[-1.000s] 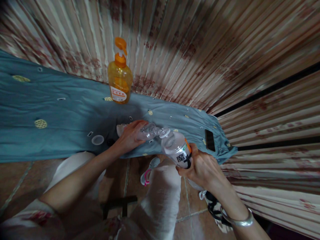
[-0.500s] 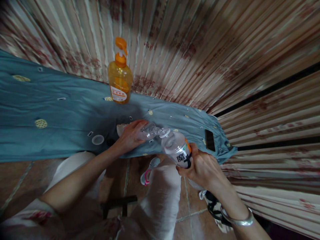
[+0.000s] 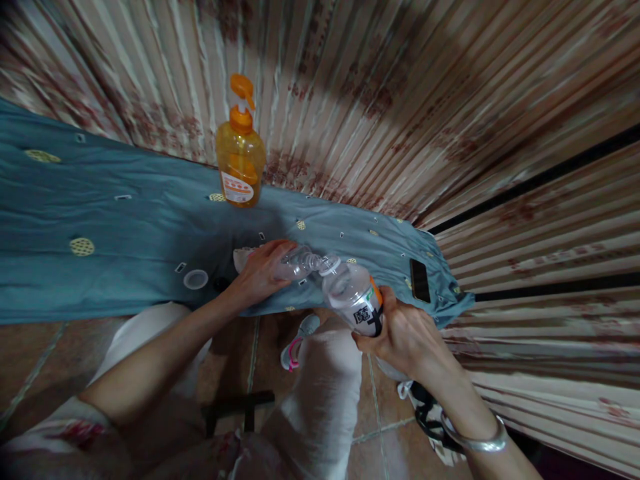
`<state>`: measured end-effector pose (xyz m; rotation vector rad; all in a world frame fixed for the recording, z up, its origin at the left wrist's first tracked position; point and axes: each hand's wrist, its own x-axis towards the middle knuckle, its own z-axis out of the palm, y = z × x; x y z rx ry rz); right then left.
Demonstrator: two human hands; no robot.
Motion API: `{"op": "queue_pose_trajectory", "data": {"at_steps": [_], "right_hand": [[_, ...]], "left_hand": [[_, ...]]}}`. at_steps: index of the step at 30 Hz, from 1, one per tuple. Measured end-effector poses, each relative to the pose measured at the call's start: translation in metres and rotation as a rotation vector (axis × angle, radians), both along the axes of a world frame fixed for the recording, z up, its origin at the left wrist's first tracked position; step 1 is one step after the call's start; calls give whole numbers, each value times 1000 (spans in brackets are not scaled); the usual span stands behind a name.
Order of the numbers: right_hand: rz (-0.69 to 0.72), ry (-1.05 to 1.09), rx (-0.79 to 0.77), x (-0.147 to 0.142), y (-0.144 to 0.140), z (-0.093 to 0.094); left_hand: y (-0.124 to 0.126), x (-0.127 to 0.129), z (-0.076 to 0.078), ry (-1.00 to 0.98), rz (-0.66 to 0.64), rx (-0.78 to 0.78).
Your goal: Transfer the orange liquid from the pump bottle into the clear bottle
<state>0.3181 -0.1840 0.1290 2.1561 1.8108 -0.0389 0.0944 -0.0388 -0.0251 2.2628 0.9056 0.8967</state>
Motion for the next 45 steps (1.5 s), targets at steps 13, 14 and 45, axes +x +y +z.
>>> {"op": "queue_pose_trajectory", "data": {"at_steps": [13,14,45], "right_hand": [[-18,13,2,1,1,0],[-16,14,3,0,1,1],[44,16,56,3,-2,-2]], "left_hand": [[0,0,-1,-1,2,-1],[0,0,-1,-1,2,-1],[0,0,-1,-5,0,18]]}}
